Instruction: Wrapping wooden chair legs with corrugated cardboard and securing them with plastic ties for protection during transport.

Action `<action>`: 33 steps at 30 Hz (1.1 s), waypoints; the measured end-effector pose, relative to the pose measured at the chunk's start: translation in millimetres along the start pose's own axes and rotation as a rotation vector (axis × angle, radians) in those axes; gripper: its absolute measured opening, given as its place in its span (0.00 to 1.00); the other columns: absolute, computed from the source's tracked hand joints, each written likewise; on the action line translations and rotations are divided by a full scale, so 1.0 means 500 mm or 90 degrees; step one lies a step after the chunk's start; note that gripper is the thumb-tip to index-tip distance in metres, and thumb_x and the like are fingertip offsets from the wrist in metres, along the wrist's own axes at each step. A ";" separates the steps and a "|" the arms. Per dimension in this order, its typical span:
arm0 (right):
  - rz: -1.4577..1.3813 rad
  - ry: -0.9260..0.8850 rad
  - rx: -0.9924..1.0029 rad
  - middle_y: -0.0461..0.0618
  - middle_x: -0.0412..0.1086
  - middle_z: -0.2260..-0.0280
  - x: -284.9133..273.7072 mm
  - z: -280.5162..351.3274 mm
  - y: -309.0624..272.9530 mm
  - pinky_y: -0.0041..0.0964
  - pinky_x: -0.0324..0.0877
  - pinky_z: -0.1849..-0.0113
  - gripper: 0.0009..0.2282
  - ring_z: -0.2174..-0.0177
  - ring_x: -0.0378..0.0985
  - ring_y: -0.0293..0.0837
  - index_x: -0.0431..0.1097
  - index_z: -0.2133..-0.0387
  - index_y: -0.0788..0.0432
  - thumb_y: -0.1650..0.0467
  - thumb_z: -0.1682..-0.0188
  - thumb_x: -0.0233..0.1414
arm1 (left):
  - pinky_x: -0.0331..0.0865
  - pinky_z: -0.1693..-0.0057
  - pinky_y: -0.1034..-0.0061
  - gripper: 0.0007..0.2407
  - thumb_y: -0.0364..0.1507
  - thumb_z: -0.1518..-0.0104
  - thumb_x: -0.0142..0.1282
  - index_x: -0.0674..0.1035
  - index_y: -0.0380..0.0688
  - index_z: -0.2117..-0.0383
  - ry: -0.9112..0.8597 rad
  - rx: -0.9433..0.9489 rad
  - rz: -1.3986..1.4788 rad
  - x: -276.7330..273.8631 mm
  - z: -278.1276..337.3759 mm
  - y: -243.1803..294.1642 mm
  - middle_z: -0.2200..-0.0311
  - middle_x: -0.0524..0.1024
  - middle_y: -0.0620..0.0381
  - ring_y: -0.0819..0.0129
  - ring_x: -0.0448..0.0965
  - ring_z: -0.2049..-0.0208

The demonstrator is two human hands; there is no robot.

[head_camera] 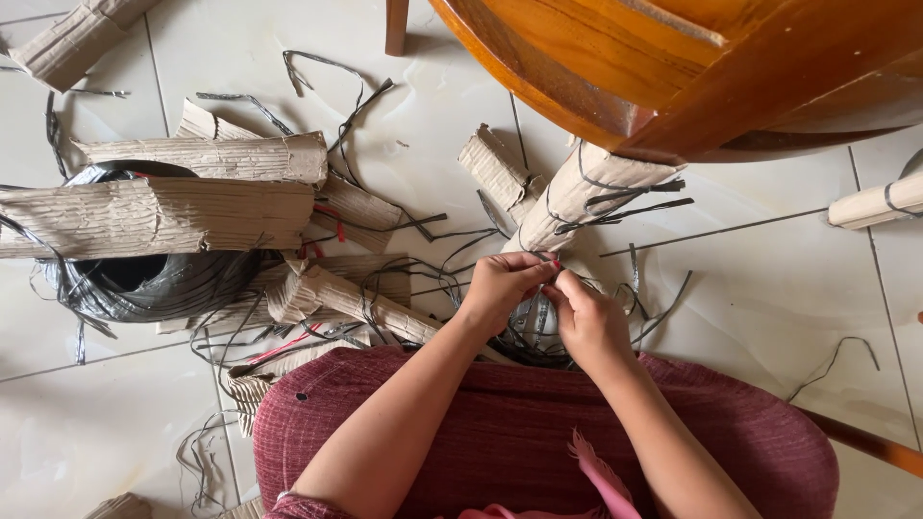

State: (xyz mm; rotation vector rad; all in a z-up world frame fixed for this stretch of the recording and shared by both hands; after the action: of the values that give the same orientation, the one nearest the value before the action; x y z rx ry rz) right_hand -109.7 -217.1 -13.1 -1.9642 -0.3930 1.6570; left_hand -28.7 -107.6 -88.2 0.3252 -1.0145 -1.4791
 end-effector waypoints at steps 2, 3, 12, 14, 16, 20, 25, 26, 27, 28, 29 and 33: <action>-0.092 -0.055 0.123 0.56 0.72 0.84 0.031 0.012 0.049 0.53 0.71 0.72 0.15 0.77 0.78 0.60 0.71 0.78 0.54 0.60 0.45 0.52 | 0.75 0.69 0.87 0.05 0.27 0.50 0.70 0.84 0.40 0.75 0.005 -0.006 0.010 0.007 0.011 0.018 0.82 0.79 0.53 0.80 0.75 0.81; -0.183 -0.112 0.245 0.57 0.74 0.85 0.049 0.020 0.075 0.54 0.72 0.70 0.24 0.80 0.76 0.60 0.74 0.84 0.59 0.56 0.43 0.49 | 0.73 0.72 0.87 0.05 0.26 0.50 0.70 0.84 0.40 0.76 0.010 -0.013 0.021 0.009 0.016 0.025 0.83 0.78 0.53 0.80 0.72 0.83; -0.368 0.152 0.170 0.53 0.81 0.68 0.026 -0.003 0.042 0.37 0.74 0.59 0.04 0.64 0.79 0.38 0.82 0.65 0.55 0.73 0.53 0.64 | 0.74 0.70 0.83 0.06 0.28 0.52 0.71 0.84 0.40 0.78 0.038 -0.071 0.057 0.009 0.019 0.019 0.86 0.74 0.54 0.79 0.69 0.83; -0.378 0.156 0.154 0.52 0.80 0.68 0.042 -0.017 0.045 0.37 0.74 0.58 0.04 0.64 0.80 0.38 0.82 0.67 0.56 0.73 0.54 0.65 | 0.72 0.72 0.84 0.06 0.28 0.50 0.69 0.84 0.40 0.76 0.035 -0.088 0.061 0.003 0.033 0.025 0.84 0.77 0.52 0.78 0.70 0.83; -0.390 0.158 0.136 0.50 0.80 0.69 0.052 -0.029 0.045 0.37 0.75 0.58 0.04 0.65 0.81 0.38 0.82 0.69 0.57 0.74 0.56 0.67 | 0.70 0.73 0.85 0.06 0.29 0.48 0.68 0.84 0.40 0.74 0.035 -0.105 0.064 -0.005 0.044 0.029 0.82 0.79 0.49 0.77 0.71 0.84; -0.454 0.082 0.317 0.55 0.77 0.76 0.070 -0.049 0.062 0.33 0.71 0.71 0.10 0.75 0.77 0.38 0.77 0.76 0.62 0.68 0.59 0.70 | 0.73 0.69 0.84 0.06 0.26 0.49 0.66 0.83 0.35 0.70 0.052 -0.141 0.032 -0.015 0.056 0.032 0.81 0.80 0.49 0.78 0.75 0.81; -0.638 0.020 0.500 0.57 0.65 0.77 0.097 -0.064 0.066 0.36 0.70 0.82 0.11 0.83 0.72 0.46 0.69 0.71 0.68 0.71 0.57 0.62 | 0.74 0.68 0.84 0.07 0.26 0.49 0.65 0.83 0.34 0.68 0.036 -0.156 0.008 -0.001 0.078 0.057 0.80 0.81 0.48 0.77 0.78 0.79; -0.640 0.002 0.512 0.57 0.66 0.78 0.102 -0.065 0.075 0.36 0.70 0.83 0.10 0.84 0.72 0.45 0.72 0.70 0.67 0.70 0.57 0.61 | 0.72 0.70 0.86 0.08 0.26 0.49 0.66 0.84 0.34 0.67 0.017 -0.150 -0.007 0.000 0.075 0.053 0.80 0.81 0.48 0.78 0.76 0.81; -0.641 -0.016 0.525 0.56 0.67 0.79 0.108 -0.065 0.085 0.35 0.69 0.84 0.09 0.85 0.72 0.43 0.74 0.68 0.65 0.70 0.56 0.60 | 0.71 0.72 0.88 0.09 0.27 0.48 0.66 0.85 0.34 0.65 -0.001 -0.145 -0.021 0.001 0.073 0.047 0.81 0.80 0.48 0.78 0.73 0.83; -0.643 -0.015 0.526 0.56 0.67 0.79 0.094 -0.068 0.075 0.35 0.69 0.84 0.09 0.85 0.72 0.43 0.74 0.68 0.65 0.70 0.56 0.60 | 0.71 0.72 0.88 0.09 0.27 0.48 0.66 0.85 0.34 0.65 -0.001 -0.146 -0.022 0.000 0.070 0.048 0.81 0.80 0.48 0.78 0.73 0.83; -0.645 -0.055 0.563 0.54 0.67 0.80 0.081 -0.070 0.065 0.33 0.69 0.83 0.10 0.84 0.73 0.42 0.74 0.68 0.65 0.68 0.56 0.60 | 0.72 0.72 0.87 0.08 0.27 0.48 0.66 0.85 0.34 0.65 -0.006 -0.141 -0.043 -0.002 0.067 0.049 0.81 0.81 0.48 0.78 0.73 0.83; -0.726 -0.093 0.628 0.54 0.67 0.82 0.092 -0.055 0.105 0.31 0.68 0.80 0.10 0.83 0.77 0.47 0.75 0.68 0.60 0.66 0.55 0.64 | 0.72 0.72 0.87 0.09 0.27 0.49 0.66 0.86 0.35 0.65 -0.009 -0.137 -0.079 -0.003 0.060 0.039 0.81 0.81 0.49 0.79 0.73 0.83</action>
State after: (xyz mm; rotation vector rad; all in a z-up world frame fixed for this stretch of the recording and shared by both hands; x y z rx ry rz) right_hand -80.0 -240.8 -77.5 -0.6222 -0.4785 0.8933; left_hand -36.8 -91.8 -57.1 0.2267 -0.8481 -1.6887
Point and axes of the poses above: each hand's wrist, its own z-axis away from the middle knuckle, its own x-axis out of the palm, y = z × x, the point moved 1 cm from there along -z, towards the middle knuckle
